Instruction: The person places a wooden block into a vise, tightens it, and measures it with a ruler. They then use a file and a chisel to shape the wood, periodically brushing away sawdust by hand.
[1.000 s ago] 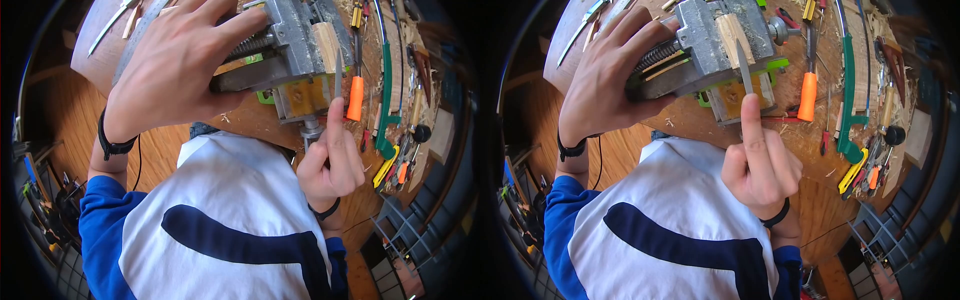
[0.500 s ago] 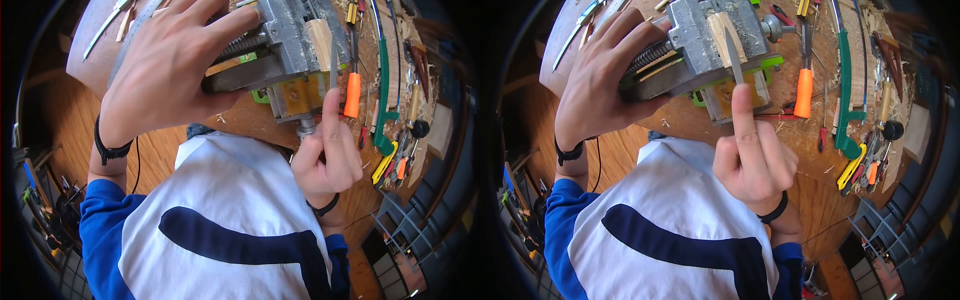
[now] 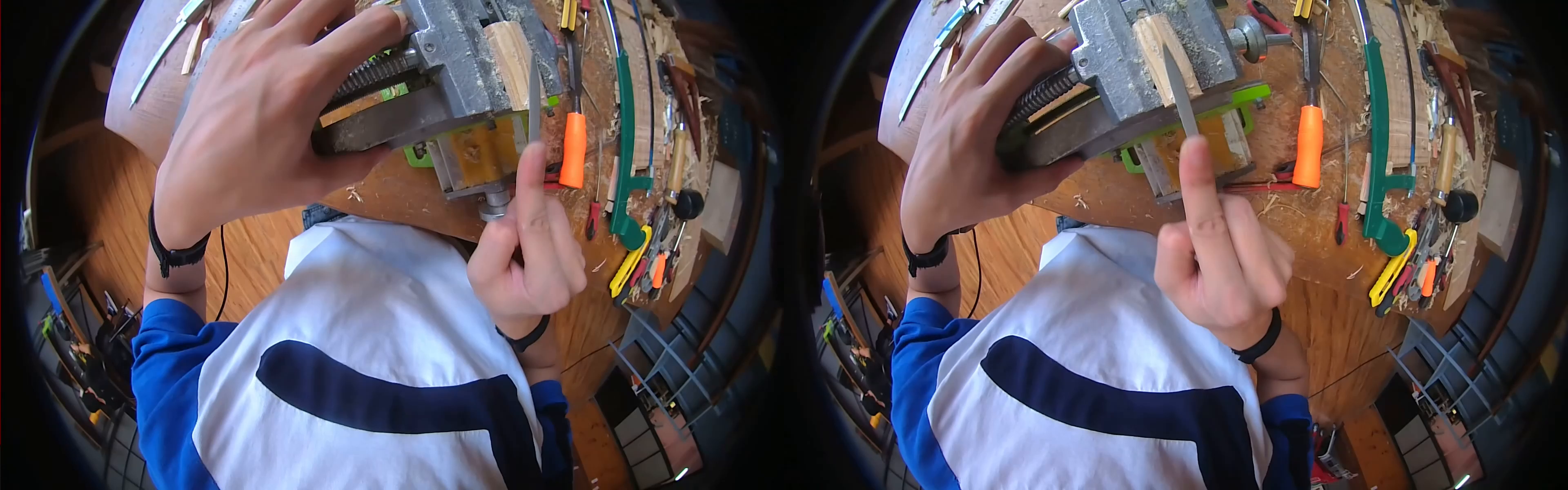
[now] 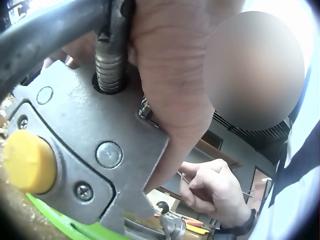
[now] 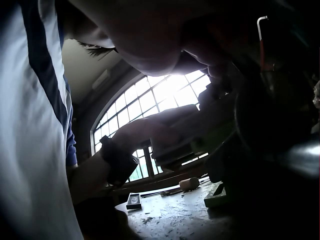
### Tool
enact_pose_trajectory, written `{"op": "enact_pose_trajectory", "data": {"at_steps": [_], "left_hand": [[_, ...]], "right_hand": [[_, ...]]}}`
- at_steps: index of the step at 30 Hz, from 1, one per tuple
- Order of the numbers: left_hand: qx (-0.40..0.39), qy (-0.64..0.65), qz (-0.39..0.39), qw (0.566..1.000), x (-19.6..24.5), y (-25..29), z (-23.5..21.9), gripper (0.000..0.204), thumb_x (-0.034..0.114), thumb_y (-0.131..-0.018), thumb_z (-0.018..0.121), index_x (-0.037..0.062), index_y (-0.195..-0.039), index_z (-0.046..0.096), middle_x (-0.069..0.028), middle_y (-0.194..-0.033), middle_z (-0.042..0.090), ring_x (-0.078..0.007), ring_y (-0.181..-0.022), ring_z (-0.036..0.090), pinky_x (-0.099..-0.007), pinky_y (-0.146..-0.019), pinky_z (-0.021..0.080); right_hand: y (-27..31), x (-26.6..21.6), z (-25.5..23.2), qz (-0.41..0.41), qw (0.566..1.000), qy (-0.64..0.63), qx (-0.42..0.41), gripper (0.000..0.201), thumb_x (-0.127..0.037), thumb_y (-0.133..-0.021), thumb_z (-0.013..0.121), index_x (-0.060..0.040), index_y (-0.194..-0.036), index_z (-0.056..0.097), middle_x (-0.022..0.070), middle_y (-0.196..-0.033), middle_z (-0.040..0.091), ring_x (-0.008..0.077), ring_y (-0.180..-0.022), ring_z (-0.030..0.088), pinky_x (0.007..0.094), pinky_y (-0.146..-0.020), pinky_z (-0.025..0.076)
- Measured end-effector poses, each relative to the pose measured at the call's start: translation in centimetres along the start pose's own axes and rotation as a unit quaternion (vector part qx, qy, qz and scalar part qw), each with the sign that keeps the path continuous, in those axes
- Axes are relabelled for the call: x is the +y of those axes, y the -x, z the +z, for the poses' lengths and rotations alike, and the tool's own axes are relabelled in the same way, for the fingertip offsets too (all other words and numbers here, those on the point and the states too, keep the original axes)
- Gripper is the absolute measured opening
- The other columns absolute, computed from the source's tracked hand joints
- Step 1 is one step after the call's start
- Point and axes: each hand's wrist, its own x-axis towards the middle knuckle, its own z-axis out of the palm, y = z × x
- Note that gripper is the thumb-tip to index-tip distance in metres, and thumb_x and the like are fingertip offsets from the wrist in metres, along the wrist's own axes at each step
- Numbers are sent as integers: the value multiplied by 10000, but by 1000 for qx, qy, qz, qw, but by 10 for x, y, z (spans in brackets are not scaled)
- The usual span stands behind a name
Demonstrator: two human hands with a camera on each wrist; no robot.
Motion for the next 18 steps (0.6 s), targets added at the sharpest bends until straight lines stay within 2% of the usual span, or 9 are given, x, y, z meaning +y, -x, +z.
{"op": "enact_pose_trajectory", "data": {"at_steps": [3, 7, 10, 12, 15, 18], "left_hand": [[5, -11, 7, 1000, 0, 0, 0, 720, 210, -586, 832, 57, -1239, 571, -140, -1106, 527, -363, -1059, 521, -450, -905, 423], [3, -4, 12, 1000, -1, -1, 0, 730, 213, -579, 833, 56, -1242, 569, -141, -1107, 522, -365, -1054, 519, -446, -900, 424], [2, -10, 9, 1000, 0, -1, -1, 724, 212, -575, 833, 51, -1230, 572, -138, -1102, 521, -363, -1047, 519, -444, -895, 425], [7, -16, 9, 1000, 2, -2, 0, 711, 211, -575, 832, 44, -1217, 575, -136, -1097, 521, -361, -1040, 521, -444, -891, 427], [-31, 12, -21, 999, 1, -1, -2, 707, 204, -576, 829, 30, -1213, 575, -133, -1080, 520, -359, -1021, 524, -446, -876, 429], [-8, 2, 18, 1000, -2, -1, 0, 718, 202, -576, 826, 21, -1222, 570, -132, -1063, 517, -358, -1004, 526, -444, -863, 431]], "right_hand": [[8, 7, 3, -30, 999, -2, 45, 579, 68, -629, 522, 81, -1188, 673, 89, -650, 583, 161, -420, 473, 294, -418, 435], [-12, 0, -5, -3, 1000, -8, -24, 571, 114, -708, 449, 104, -1253, 618, 83, -599, 516, 138, -511, 497, 255, -528, 455], [-26, -5, -4, 9, 999, -4, -41, 584, 113, -709, 455, 88, -1271, 613, 79, -609, 512, 138, -508, 479, 257, -531, 451], [-20, -3, -2, 3, 1000, -8, -24, 593, 114, -710, 459, 77, -1282, 610, 79, -614, 516, 140, -510, 484, 259, -530, 452], [-8, -1, -5, 0, 1000, -8, -21, 596, 121, -708, 455, 85, -1284, 604, 89, -625, 534, 142, -521, 505, 262, -540, 468], [0, -2, -9, 15, 999, -11, -32, 589, 127, -707, 447, 100, -1275, 603, 95, -635, 546, 143, -530, 517, 259, -559, 483]]}}
